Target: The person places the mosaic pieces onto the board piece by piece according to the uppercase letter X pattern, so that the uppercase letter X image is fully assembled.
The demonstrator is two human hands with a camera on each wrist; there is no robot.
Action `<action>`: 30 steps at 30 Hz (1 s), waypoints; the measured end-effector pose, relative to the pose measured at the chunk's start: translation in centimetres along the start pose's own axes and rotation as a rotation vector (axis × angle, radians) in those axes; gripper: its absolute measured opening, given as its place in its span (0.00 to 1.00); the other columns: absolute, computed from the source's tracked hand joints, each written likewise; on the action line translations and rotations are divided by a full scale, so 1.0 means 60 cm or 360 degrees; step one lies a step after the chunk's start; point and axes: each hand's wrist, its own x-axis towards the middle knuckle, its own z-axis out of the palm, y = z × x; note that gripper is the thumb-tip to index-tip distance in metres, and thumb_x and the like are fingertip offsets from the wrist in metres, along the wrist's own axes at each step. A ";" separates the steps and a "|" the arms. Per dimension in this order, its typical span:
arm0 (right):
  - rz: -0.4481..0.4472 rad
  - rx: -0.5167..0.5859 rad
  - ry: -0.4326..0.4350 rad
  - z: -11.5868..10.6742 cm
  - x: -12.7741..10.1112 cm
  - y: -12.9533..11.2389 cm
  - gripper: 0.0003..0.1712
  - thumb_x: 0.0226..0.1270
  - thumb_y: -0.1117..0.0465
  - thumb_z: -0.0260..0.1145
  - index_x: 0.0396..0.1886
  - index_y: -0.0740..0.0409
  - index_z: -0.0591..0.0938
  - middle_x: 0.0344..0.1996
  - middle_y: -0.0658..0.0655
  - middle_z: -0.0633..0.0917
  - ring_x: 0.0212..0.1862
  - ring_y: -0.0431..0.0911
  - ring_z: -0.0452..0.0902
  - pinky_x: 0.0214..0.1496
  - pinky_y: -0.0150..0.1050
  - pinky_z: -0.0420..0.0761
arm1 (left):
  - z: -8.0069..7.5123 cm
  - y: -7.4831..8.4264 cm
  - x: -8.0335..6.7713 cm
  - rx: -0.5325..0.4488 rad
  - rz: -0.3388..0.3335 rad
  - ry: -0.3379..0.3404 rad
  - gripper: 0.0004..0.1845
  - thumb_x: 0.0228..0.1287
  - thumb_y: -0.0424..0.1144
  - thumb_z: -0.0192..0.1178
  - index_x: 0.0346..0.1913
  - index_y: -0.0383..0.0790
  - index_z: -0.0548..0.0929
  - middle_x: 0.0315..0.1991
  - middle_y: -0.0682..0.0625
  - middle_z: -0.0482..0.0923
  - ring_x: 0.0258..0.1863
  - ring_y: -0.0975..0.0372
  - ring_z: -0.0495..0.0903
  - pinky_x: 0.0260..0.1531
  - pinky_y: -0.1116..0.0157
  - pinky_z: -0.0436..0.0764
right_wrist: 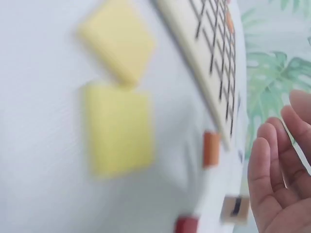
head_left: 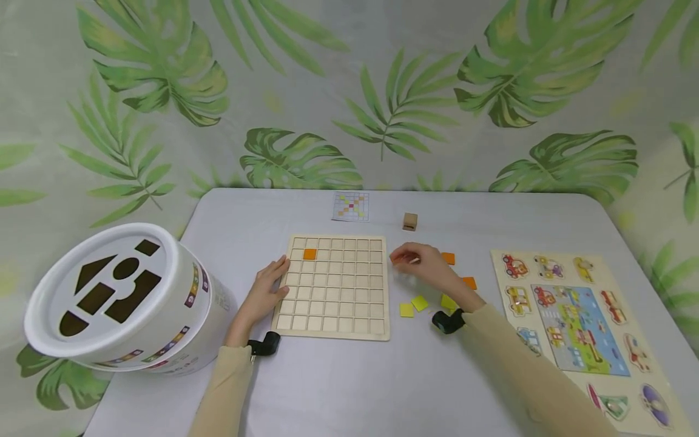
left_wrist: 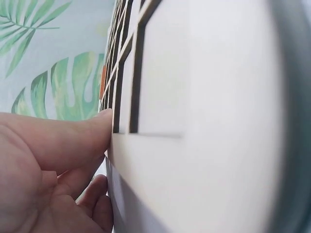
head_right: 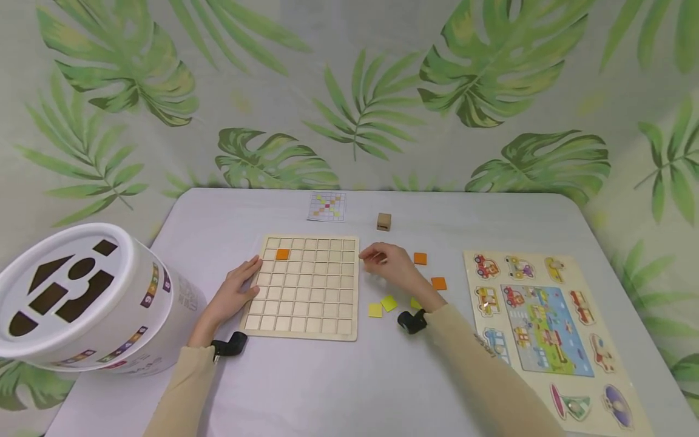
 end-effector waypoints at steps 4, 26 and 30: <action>0.0050 0.0028 -0.0115 -0.020 -0.049 0.030 0.11 0.55 0.69 0.64 0.41 0.63 0.80 0.37 0.58 0.81 0.36 0.47 0.73 0.37 0.35 0.75 | -0.002 0.000 -0.002 0.0012 0.0028 0.0015 0.31 0.56 0.24 0.56 0.63 0.25 0.59 0.67 0.37 0.52 0.65 0.41 0.46 0.60 0.45 0.47; -0.0072 -0.0348 -0.0234 -0.012 -0.077 0.048 0.15 0.48 0.71 0.68 0.37 0.55 0.80 0.35 0.48 0.79 0.36 0.44 0.71 0.39 0.34 0.76 | 0.001 -0.002 -0.002 -0.0026 0.0027 -0.0003 0.31 0.56 0.24 0.55 0.64 0.26 0.58 0.67 0.37 0.51 0.65 0.42 0.45 0.60 0.45 0.46; -0.0098 -0.0274 -0.0161 -0.010 -0.047 0.034 0.14 0.49 0.71 0.67 0.37 0.57 0.80 0.35 0.49 0.79 0.36 0.45 0.71 0.39 0.35 0.75 | 0.001 -0.003 -0.002 -0.0025 0.0022 -0.0005 0.31 0.56 0.24 0.55 0.64 0.26 0.58 0.67 0.38 0.50 0.65 0.42 0.44 0.60 0.45 0.46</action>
